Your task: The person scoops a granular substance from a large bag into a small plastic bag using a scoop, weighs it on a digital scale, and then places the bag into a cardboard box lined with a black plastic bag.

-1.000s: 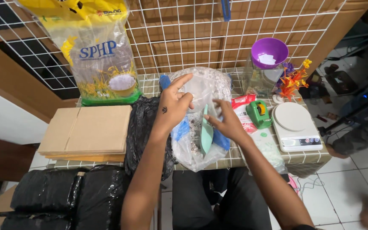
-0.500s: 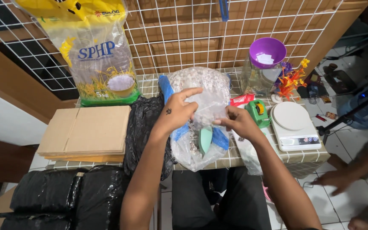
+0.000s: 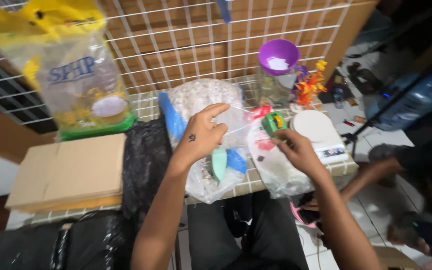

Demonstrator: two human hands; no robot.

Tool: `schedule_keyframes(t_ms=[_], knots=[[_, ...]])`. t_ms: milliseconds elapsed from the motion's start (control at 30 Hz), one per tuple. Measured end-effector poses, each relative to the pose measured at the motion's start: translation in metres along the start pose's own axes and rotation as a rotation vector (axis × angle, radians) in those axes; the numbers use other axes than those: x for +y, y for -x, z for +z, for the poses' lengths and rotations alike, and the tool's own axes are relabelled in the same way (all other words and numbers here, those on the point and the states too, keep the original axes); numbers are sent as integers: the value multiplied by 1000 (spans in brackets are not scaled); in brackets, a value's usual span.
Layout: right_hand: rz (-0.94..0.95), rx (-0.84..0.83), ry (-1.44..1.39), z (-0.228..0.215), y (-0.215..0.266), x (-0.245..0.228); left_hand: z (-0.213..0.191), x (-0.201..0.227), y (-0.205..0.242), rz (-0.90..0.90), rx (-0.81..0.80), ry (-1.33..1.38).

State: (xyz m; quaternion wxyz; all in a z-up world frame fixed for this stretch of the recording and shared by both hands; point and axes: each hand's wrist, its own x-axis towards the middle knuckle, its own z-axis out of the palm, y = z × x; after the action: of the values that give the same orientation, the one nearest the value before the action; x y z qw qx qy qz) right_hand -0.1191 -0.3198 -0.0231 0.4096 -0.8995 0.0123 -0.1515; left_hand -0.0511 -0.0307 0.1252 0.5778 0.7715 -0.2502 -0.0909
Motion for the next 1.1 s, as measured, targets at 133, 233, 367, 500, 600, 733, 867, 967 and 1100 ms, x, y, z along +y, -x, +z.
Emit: schedule_keyframes(t_ms=[133, 233, 367, 500, 600, 733, 867, 967, 1100], knots=[[114, 100, 84, -48, 22, 67, 12, 9, -3, 8, -38, 4], [161, 102, 297, -84, 40, 80, 21, 18, -5, -30, -58, 5], [371, -2, 576, -103, 58, 94, 33, 28, -5, -41, -88, 21], [453, -114, 657, -101, 64, 87, 44, 30, -9, -32, -106, 36], [472, -106, 689, -97, 65, 94, 52, 28, -14, -10, -118, 33], [520, -145, 669, -100, 63, 81, 62, 30, -17, -11, -142, 28], [542, -171, 623, -102, 58, 91, 72, 25, -22, 3, -147, 37], [538, -187, 575, -105, 58, 75, 82, 30, -22, 18, -169, 32], [514, -152, 483, -112, 58, 57, 96, 25, -33, 27, -200, 38]])
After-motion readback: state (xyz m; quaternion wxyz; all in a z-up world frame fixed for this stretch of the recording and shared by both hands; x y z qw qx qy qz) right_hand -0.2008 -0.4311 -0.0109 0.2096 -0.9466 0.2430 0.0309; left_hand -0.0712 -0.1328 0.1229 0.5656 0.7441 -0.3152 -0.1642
